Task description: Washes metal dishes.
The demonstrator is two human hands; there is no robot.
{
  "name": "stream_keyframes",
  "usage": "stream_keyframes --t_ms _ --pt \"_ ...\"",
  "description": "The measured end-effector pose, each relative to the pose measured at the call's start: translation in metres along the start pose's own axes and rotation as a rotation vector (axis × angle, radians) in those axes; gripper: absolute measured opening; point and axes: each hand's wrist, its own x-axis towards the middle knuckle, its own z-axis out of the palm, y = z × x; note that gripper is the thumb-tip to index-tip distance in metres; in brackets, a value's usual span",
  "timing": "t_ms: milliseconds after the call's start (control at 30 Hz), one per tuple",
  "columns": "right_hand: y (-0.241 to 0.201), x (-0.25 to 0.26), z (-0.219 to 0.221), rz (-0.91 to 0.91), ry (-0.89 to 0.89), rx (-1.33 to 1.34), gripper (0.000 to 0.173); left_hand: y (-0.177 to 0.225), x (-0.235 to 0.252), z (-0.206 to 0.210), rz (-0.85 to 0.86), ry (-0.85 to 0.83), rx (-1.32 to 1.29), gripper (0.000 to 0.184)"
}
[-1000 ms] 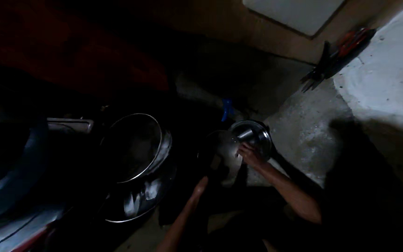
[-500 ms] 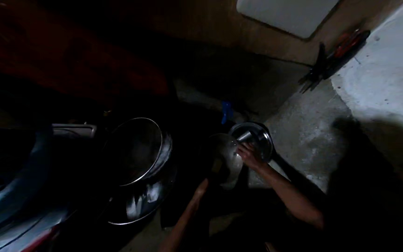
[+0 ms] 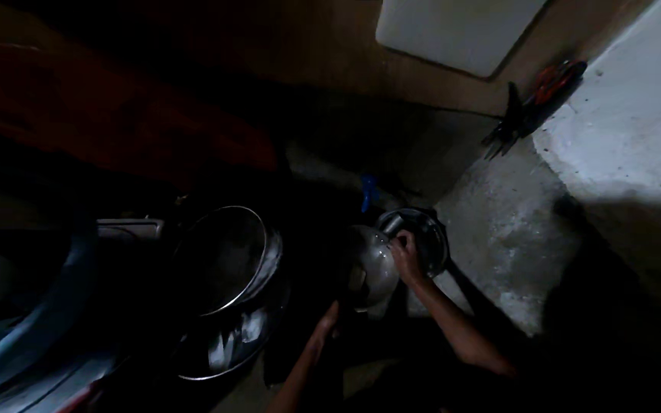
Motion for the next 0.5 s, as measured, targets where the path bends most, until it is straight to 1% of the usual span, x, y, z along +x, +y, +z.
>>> stream_keyframes --t_ms 33,67,133,200,267,333,400,500 --pt "-0.004 0.004 -0.004 0.053 0.010 0.046 0.028 0.002 0.000 0.000 0.005 -0.018 -0.044 0.023" --pt "-0.007 0.007 -0.007 0.098 -0.015 0.073 0.028 0.003 -0.001 0.001 0.012 -0.036 -0.146 0.023" --pt "-0.015 0.011 -0.015 0.180 -0.149 0.086 0.028 0.001 -0.002 0.005 0.025 -0.068 -0.415 0.027" --pt "-0.018 0.017 -0.023 0.213 -0.255 0.076 0.028 0.000 -0.001 0.007 0.021 -0.132 -0.586 0.032" --pt "-0.016 0.022 -0.030 0.191 -0.290 0.066 0.028 -0.001 0.002 0.006 0.019 -0.180 -0.647 0.033" --pt "-0.015 0.026 -0.039 0.160 -0.302 0.045 0.028 -0.003 0.003 0.002 0.061 -0.227 -0.703 0.033" --pt "-0.018 0.030 -0.048 0.129 -0.303 0.007 0.028 -0.003 0.004 -0.001 0.087 -0.226 -0.775 0.032" --pt "-0.024 0.035 -0.058 0.042 -0.362 -0.032 0.027 -0.002 0.001 -0.001 0.077 -0.157 -0.726 0.031"
